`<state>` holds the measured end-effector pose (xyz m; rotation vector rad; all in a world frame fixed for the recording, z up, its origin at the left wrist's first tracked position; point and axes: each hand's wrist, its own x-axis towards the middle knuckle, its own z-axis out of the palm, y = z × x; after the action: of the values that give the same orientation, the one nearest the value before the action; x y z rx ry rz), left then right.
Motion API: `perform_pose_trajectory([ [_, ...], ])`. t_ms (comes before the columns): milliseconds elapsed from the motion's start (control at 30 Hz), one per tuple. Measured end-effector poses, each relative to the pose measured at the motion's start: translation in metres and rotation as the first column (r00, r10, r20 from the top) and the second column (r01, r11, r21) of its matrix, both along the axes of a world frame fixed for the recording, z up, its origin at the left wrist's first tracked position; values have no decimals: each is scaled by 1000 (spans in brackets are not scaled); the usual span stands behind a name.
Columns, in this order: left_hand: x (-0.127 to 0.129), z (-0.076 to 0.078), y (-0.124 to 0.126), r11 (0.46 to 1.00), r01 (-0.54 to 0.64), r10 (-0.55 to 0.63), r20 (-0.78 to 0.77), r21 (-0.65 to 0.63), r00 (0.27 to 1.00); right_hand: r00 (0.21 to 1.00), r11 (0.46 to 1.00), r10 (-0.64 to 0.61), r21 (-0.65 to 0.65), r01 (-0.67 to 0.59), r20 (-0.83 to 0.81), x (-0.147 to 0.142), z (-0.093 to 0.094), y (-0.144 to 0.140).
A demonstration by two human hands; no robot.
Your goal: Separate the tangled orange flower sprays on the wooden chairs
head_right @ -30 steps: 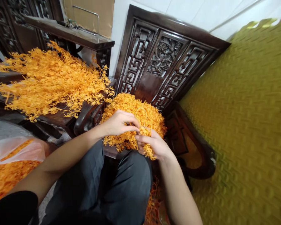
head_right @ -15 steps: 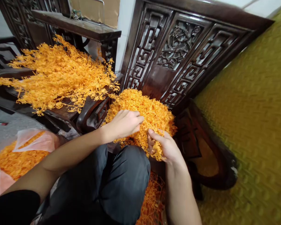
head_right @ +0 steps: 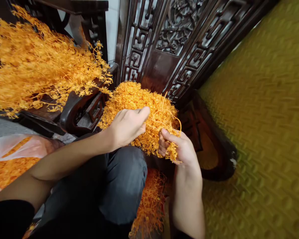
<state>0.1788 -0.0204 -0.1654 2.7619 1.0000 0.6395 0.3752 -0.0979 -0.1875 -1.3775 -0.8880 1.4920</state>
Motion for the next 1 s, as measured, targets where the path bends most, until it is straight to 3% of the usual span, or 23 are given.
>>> perform_pose_trajectory([
  [100, -11, -6, 20, 991, -135, 136, -84, 23, 987, 995, 995, -92, 30, 93, -44, 24, 2, -8],
  [200, -23, -25, 54, 954, -297, 299, -76, 34, 951, 966, 964, -240, 93, 248, -91, 40, 5, -16],
  [300, -21, -45, 82, 977, -198, 194, -54, -74, 980, 979, 983, -159, 70, 168, -126, 30, 0, -16],
  [400, -11, -53, 90, 985, -76, 76, -7, -157, 997, 983, 995, -33, 90, 50, -182, 5, -9, -10],
  [533, -8, -38, 62, 971, 114, -73, 191, -210, 979, 967, 988, 39, 155, 0, -252, -15, -18, -5],
  [700, -5, -20, 10, 912, 322, -190, 433, -254, 881, 983, 977, -2, 209, 41, -184, -25, -23, -6],
  [900, -9, -17, -7, 890, 397, -260, 466, -225, 846, 995, 976, -12, 215, 33, -99, -37, -16, -17],
  [1000, -21, -3, -10, 810, 481, -300, 468, -335, 831, 996, 971, 29, 237, -9, -81, -35, -12, -24],
])
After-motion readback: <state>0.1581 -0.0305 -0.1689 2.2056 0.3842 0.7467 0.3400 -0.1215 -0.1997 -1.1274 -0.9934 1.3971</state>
